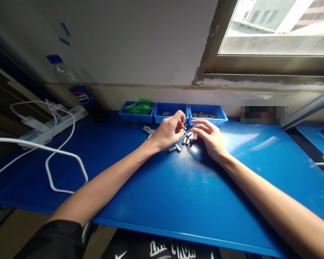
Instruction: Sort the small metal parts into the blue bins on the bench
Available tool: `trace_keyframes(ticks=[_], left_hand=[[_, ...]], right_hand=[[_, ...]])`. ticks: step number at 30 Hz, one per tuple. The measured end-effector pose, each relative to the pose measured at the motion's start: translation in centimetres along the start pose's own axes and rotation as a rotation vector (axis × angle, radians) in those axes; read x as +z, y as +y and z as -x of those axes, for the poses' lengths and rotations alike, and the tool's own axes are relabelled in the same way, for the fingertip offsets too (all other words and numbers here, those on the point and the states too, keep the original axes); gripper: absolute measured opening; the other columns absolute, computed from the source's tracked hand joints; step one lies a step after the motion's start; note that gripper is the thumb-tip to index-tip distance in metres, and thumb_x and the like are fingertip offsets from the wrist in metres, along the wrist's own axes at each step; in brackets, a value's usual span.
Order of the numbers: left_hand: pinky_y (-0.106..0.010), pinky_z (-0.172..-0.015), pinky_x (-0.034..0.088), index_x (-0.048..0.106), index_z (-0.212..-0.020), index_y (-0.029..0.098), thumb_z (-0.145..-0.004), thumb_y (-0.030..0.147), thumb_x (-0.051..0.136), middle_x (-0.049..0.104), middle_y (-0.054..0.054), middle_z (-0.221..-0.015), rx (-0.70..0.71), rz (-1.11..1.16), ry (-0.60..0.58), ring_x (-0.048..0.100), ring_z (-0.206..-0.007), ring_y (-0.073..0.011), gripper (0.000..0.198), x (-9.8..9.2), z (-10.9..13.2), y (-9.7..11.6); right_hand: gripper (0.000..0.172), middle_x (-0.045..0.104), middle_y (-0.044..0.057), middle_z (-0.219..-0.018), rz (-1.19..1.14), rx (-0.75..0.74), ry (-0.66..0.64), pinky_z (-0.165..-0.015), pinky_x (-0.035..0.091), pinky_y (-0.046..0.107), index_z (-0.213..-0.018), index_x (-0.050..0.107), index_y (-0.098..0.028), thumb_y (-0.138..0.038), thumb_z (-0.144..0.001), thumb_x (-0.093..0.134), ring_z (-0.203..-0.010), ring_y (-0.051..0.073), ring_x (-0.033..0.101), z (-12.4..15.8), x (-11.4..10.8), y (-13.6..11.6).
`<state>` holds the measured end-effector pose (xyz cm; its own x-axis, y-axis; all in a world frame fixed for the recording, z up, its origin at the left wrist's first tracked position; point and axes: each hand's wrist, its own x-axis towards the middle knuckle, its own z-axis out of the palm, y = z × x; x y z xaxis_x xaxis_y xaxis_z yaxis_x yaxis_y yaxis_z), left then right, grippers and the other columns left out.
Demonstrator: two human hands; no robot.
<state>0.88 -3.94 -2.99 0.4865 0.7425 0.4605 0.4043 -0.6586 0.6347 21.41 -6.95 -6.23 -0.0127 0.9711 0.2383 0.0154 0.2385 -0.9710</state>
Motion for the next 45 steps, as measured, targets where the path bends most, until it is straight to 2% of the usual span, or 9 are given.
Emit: trace_keyframes(ticks=[9, 12, 17, 20, 24, 30, 35, 41, 45], left_hand=[[-0.02, -0.073, 0.057, 0.054, -0.113, 0.021, -0.089, 0.014, 0.067, 0.07, -0.003, -0.105, 0.05, -0.07, -0.032, 0.074, -0.084, -0.0132, 0.028, -0.7, 0.1, -0.3], [-0.021, -0.074, 0.056, 0.055, -0.11, 0.021, -0.09, 0.014, 0.065, 0.07, -0.003, -0.102, 0.111, -0.169, -0.079, 0.073, -0.087, -0.0152, 0.024, -0.7, 0.1, 0.0], [-0.024, -0.073, 0.052, 0.058, -0.105, 0.021, -0.088, 0.02, 0.069, 0.072, -0.003, -0.097, 0.083, -0.26, -0.12, 0.071, -0.083, -0.0171, 0.02, -1.6, -0.5, 0.3], [-0.024, -0.063, 0.046, 0.063, -0.101, 0.022, -0.081, 0.023, 0.074, 0.072, -0.001, -0.083, -0.013, -0.335, -0.274, 0.068, -0.072, -0.018, 0.023, -3.1, -0.7, 0.0], [-0.024, -0.058, 0.042, 0.067, -0.101, 0.023, -0.072, 0.015, 0.072, 0.073, -0.001, -0.079, -0.055, -0.3, -0.468, 0.066, -0.066, -0.0182, 0.03, -4.2, -0.5, -0.4], [-0.024, -0.055, 0.04, 0.066, -0.102, 0.024, -0.063, 0.002, 0.06, 0.072, 0.0, -0.078, -0.113, -0.323, -0.398, 0.065, -0.064, -0.0189, 0.044, -3.3, -0.2, -0.3], [-0.023, -0.056, 0.046, 0.068, -0.106, 0.02, -0.065, 0.003, 0.061, 0.073, -0.001, -0.082, -0.126, -0.209, -0.334, 0.066, -0.065, -0.0167, 0.044, -3.4, -0.5, -0.4], [-0.024, -0.077, 0.057, 0.077, -0.107, 0.017, -0.079, 0.013, 0.067, 0.079, -0.004, -0.089, -0.067, 0.006, -0.215, 0.074, -0.082, -0.0168, 0.03, -4.2, -1.3, 0.3], [-0.025, -0.075, 0.059, 0.082, -0.095, 0.014, -0.081, 0.02, 0.075, 0.081, -0.006, -0.086, -0.083, 0.106, -0.16, 0.076, -0.078, -0.0174, 0.017, -4.2, -1.4, 0.5]], right_hand=[[0.046, 0.079, 0.002, -0.091, -0.022, 0.063, -0.112, -0.075, 0.062, 0.038, -0.12, 0.074, -0.026, -0.045, -0.08, 0.086, -0.072, 0.019, 0.071, 0.3, 0.2, -0.9], [0.041, 0.081, 0.005, -0.09, 0.004, 0.077, -0.156, -0.076, 0.063, 0.041, -0.11, 0.08, -0.023, -0.049, -0.079, 0.087, -0.073, 0.021, 0.073, 0.5, 0.3, -1.2], [0.035, 0.082, 0.007, -0.09, 0.044, 0.033, -0.047, -0.08, 0.066, 0.045, -0.101, 0.082, -0.023, -0.051, -0.08, 0.087, -0.076, 0.025, 0.077, 0.3, 0.2, -0.6], [0.044, 0.08, 0.009, -0.12, 0.025, -0.084, 0.099, -0.095, 0.064, 0.05, -0.121, 0.077, -0.026, -0.048, -0.084, 0.084, -0.098, 0.028, 0.079, 0.0, 0.0, 0.0], [0.062, 0.068, 0.01, -0.145, 0.016, -0.123, 0.084, -0.104, 0.061, 0.052, -0.143, 0.064, -0.031, -0.045, -0.085, 0.083, -0.113, 0.03, 0.076, -0.3, -0.2, 0.6], [0.049, 0.076, 0.009, -0.128, 0.027, -0.081, 0.054, -0.091, 0.064, 0.047, -0.131, 0.069, -0.028, -0.043, -0.086, 0.082, -0.089, 0.024, 0.077, -0.2, -0.5, 0.9], [0.043, 0.078, 0.009, -0.12, 0.028, -0.064, 0.047, -0.087, 0.064, 0.045, -0.123, 0.071, -0.026, -0.043, -0.085, 0.082, -0.089, 0.023, 0.076, -0.2, -0.2, 0.5], [0.034, 0.08, 0.006, -0.105, 0.017, -0.031, 0.011, -0.076, 0.063, 0.038, -0.114, 0.074, -0.024, -0.038, -0.085, 0.081, -0.076, 0.02, 0.073, -0.1, -0.1, 0.0], [0.032, 0.08, 0.003, -0.092, 0.008, -0.007, -0.004, -0.074, 0.061, 0.036, -0.109, 0.075, -0.023, -0.038, -0.082, 0.083, -0.072, 0.018, 0.071, 0.0, 0.0, -0.4]])
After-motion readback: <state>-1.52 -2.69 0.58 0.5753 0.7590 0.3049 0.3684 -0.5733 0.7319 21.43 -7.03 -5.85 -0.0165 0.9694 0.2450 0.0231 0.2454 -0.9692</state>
